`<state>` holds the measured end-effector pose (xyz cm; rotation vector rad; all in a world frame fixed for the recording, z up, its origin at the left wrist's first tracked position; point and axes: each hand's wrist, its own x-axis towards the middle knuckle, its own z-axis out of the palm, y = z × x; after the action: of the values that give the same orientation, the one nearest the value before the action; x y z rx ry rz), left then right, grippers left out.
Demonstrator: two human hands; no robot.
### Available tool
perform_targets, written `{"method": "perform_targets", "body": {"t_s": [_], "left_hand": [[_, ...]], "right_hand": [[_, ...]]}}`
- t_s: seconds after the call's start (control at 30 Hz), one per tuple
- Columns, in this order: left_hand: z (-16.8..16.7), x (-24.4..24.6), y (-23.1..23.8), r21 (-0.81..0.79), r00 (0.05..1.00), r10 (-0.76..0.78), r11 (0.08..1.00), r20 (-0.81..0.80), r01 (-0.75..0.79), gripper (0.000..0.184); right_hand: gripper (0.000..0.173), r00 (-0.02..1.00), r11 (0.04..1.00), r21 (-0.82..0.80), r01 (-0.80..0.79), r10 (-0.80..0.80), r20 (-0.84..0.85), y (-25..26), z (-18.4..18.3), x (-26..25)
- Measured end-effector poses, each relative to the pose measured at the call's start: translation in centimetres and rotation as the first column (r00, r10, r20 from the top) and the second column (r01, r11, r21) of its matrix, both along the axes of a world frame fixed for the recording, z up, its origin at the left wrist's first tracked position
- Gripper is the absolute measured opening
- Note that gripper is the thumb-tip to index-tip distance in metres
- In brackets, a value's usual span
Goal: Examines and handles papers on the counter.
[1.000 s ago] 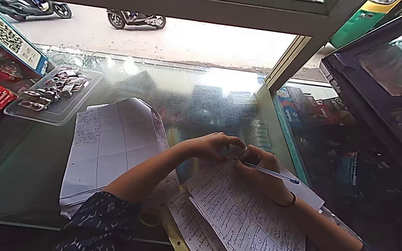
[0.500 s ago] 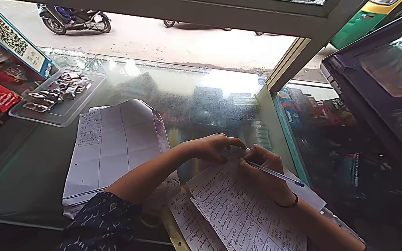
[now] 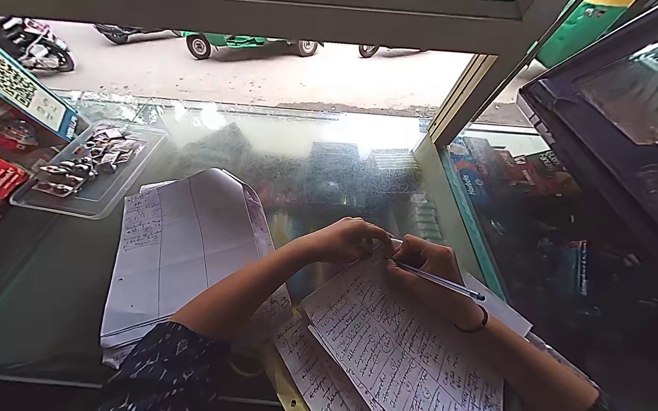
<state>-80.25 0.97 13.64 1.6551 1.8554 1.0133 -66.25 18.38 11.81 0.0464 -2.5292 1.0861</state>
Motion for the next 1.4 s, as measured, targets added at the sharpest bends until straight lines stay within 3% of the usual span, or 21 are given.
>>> {"method": "perform_targets", "body": {"t_s": [0.33,1.0,1.23,1.4], "left_hand": [[0.0,0.4,0.2,0.001,0.986,0.155,0.988,0.057,-0.155,0.025],[0.2,0.6,0.2,-0.014,0.982,0.185,0.983,0.042,-0.185,0.022],[0.6,0.6,0.2,-0.081,0.975,0.213,0.975,0.061,-0.208,0.030],[0.7,0.5,0.3,-0.090,0.976,0.209,0.975,0.065,-0.203,0.029]], "right_hand": [[0.009,1.000,0.999,-0.021,0.027,-0.028,-0.010,-0.1,-0.1,0.1],[0.014,0.997,0.997,-0.006,0.080,-0.080,0.007,0.0,0.0,0.1],[0.012,1.000,0.924,-0.382,0.023,-0.023,0.003,1.3,0.7,0.1],[0.007,0.997,0.982,-0.188,-0.028,0.042,0.068,1.6,0.5,0.2]]}}
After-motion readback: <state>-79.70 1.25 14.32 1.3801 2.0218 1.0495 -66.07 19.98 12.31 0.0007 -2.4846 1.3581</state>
